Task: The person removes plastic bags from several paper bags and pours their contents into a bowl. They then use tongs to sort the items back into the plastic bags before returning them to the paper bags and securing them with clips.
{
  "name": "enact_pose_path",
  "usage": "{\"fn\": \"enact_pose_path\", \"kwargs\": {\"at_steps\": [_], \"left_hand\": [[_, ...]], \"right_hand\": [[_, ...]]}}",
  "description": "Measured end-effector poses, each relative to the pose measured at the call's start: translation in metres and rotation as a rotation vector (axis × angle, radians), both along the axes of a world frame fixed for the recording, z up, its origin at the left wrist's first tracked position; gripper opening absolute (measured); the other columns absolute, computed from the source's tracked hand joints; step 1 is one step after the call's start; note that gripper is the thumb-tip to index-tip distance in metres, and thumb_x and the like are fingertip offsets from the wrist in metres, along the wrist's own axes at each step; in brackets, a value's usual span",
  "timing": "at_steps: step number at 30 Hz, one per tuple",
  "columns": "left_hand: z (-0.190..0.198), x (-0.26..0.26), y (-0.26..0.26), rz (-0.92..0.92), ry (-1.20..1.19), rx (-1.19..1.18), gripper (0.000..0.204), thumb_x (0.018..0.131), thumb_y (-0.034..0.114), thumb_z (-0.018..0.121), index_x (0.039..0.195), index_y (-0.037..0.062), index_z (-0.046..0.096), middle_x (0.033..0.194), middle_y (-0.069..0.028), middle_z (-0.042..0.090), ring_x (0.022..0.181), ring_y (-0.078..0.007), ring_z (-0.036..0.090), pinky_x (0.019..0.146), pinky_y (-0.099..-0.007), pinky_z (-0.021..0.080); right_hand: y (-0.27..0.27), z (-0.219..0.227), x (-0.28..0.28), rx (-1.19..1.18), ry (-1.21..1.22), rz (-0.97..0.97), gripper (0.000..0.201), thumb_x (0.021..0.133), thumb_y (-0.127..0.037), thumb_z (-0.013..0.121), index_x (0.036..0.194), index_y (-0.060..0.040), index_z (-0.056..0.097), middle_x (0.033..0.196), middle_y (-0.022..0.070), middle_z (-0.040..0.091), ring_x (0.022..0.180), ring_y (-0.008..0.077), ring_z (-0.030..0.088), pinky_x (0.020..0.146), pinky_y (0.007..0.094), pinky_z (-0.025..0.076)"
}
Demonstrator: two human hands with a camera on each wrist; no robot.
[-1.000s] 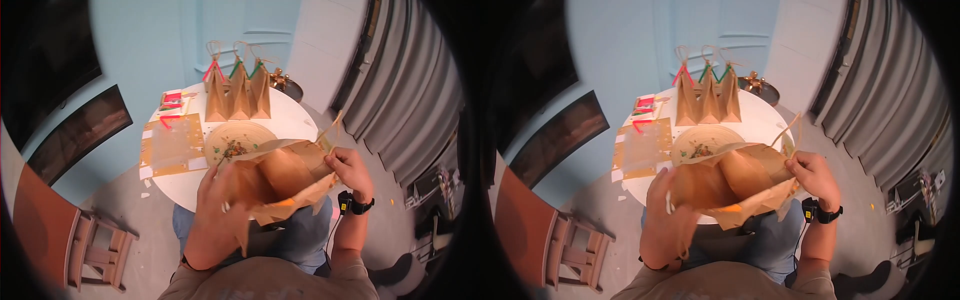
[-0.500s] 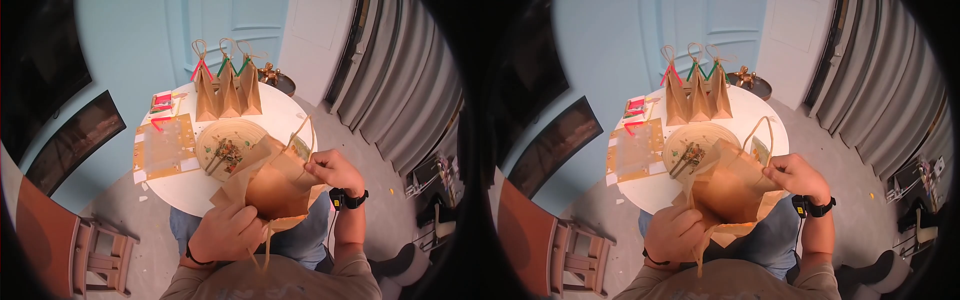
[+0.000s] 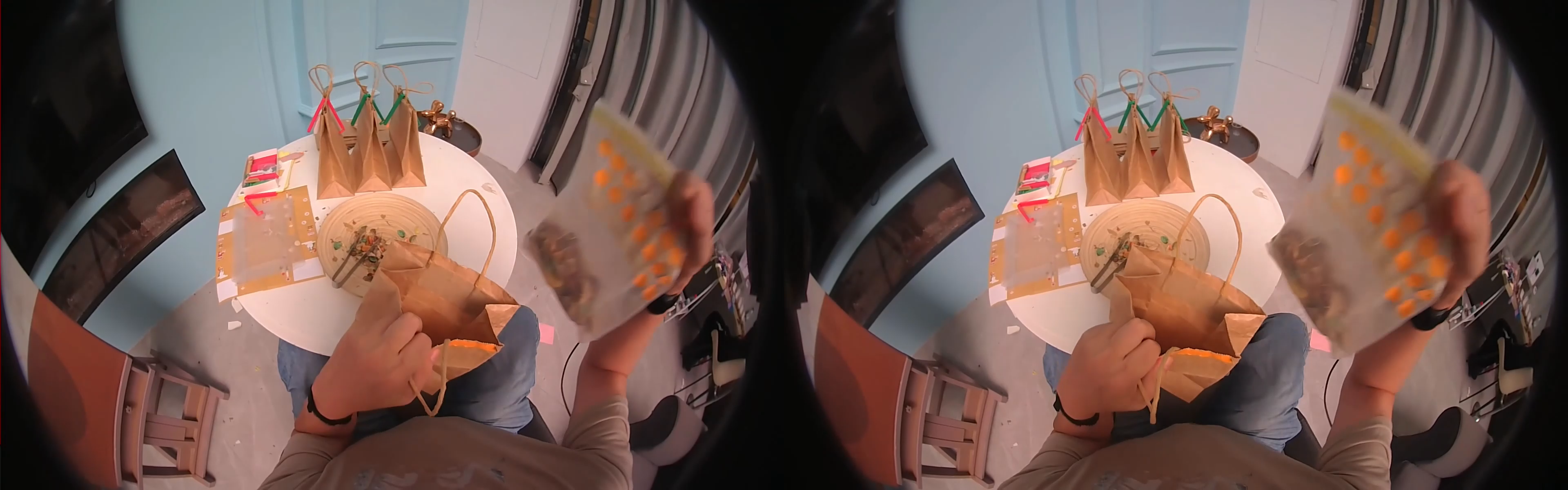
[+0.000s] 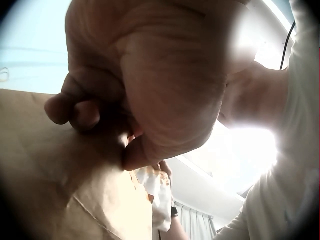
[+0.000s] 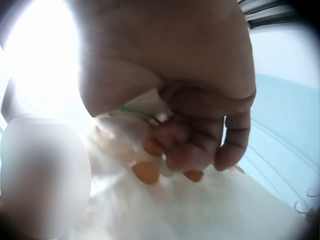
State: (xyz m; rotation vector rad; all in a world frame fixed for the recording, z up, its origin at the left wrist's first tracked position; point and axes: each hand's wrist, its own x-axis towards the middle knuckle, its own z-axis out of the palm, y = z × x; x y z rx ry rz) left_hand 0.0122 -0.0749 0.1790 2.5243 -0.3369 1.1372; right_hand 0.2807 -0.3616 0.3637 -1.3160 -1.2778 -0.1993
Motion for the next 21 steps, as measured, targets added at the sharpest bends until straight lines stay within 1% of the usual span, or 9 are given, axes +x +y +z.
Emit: {"fn": "enact_pose_path", "kwargs": {"at_steps": [2,4,6,9,12,13,15,19,21], "left_hand": [[0.000,0.002,-0.001,0.009,0.021,-0.021,0.026,0.084,0.009,0.086,0.079,0.0062,0.061,0.092,-0.0092,0.061,0.068,-0.0281,0.063,0.056,-0.0397,0.050],[0.000,0.003,-0.002,0.012,0.031,-0.032,0.026,0.084,0.010,0.087,0.079,0.0061,0.062,0.092,-0.0091,0.061,0.068,-0.0278,0.064,0.056,-0.0396,0.050],[0.001,0.005,-0.002,0.008,0.030,-0.032,0.025,0.084,0.011,0.087,0.080,0.0060,0.063,0.092,-0.0090,0.061,0.069,-0.0274,0.064,0.056,-0.0392,0.050],[0.003,0.003,-0.004,-0.003,0.038,-0.024,0.023,0.083,0.012,0.088,0.082,0.0055,0.066,0.093,-0.0094,0.063,0.070,-0.0295,0.065,0.058,-0.0411,0.052],[0.001,-0.008,0.001,-0.019,-0.072,-0.001,0.020,0.090,0.020,0.084,0.088,0.0059,0.069,0.100,-0.0086,0.064,0.072,-0.0300,0.065,0.060,-0.0416,0.052],[0.002,-0.015,0.000,-0.003,-0.144,-0.010,0.021,0.089,0.021,0.085,0.089,0.0050,0.071,0.101,-0.0093,0.065,0.072,-0.0304,0.065,0.059,-0.0418,0.052],[0.005,-0.030,-0.002,0.036,-0.289,-0.031,0.025,0.087,0.022,0.087,0.092,0.0032,0.073,0.104,-0.0108,0.066,0.071,-0.0310,0.065,0.057,-0.0421,0.051],[0.003,-0.029,0.015,-0.113,-0.283,-0.075,0.031,0.085,0.023,0.091,0.097,0.0014,0.073,0.103,-0.0129,0.067,0.071,-0.0317,0.067,0.058,-0.0422,0.052],[0.005,-0.032,0.017,-0.119,-0.240,-0.102,0.032,0.083,0.022,0.092,0.099,0.0018,0.073,0.105,-0.0131,0.068,0.074,-0.0316,0.068,0.060,-0.0418,0.053]], "right_hand": [[0.009,0.019,-0.015,0.202,0.151,0.279,0.044,0.111,-0.041,0.063,0.085,-0.0078,0.054,0.085,0.0045,0.059,0.078,0.0136,0.054,0.077,0.0291,0.048],[0.012,0.036,-0.013,0.193,0.135,0.340,0.037,0.115,-0.033,0.060,0.092,-0.0044,0.060,0.086,0.0031,0.057,0.079,0.0132,0.052,0.081,0.0276,0.049],[0.027,0.038,-0.006,0.277,0.099,0.298,0.032,0.117,-0.027,0.059,0.097,-0.0025,0.063,0.087,0.0021,0.056,0.081,0.0126,0.051,0.082,0.0265,0.048],[0.091,0.017,-0.033,0.261,0.090,0.335,0.024,0.115,-0.020,0.062,0.104,-0.0008,0.070,0.090,0.0001,0.056,0.082,0.0096,0.050,0.080,0.0254,0.045],[0.135,0.004,-0.046,-0.308,0.206,0.253,0.044,0.114,-0.034,0.068,0.080,-0.0068,0.063,0.081,-0.0037,0.057,0.078,0.0073,0.048,0.071,0.0276,0.037],[0.146,-0.006,-0.046,-0.362,0.207,0.228,0.048,0.115,-0.036,0.067,0.075,-0.0086,0.060,0.076,-0.0051,0.056,0.075,0.0061,0.045,0.071,0.0271,0.036],[0.153,-0.013,-0.037,-0.380,0.296,0.304,0.050,0.115,-0.037,0.067,0.074,-0.0090,0.060,0.076,-0.0047,0.056,0.075,0.0049,0.046,0.070,0.0268,0.037],[0.152,-0.012,-0.023,-0.349,0.331,0.263,0.050,0.115,-0.037,0.067,0.074,-0.0083,0.060,0.075,-0.0045,0.058,0.074,0.0045,0.051,0.068,0.0281,0.041],[0.153,-0.012,-0.019,-0.351,0.319,0.242,0.050,0.115,-0.038,0.067,0.076,-0.0073,0.063,0.075,-0.0041,0.060,0.073,0.0050,0.054,0.066,0.0291,0.043]]}}
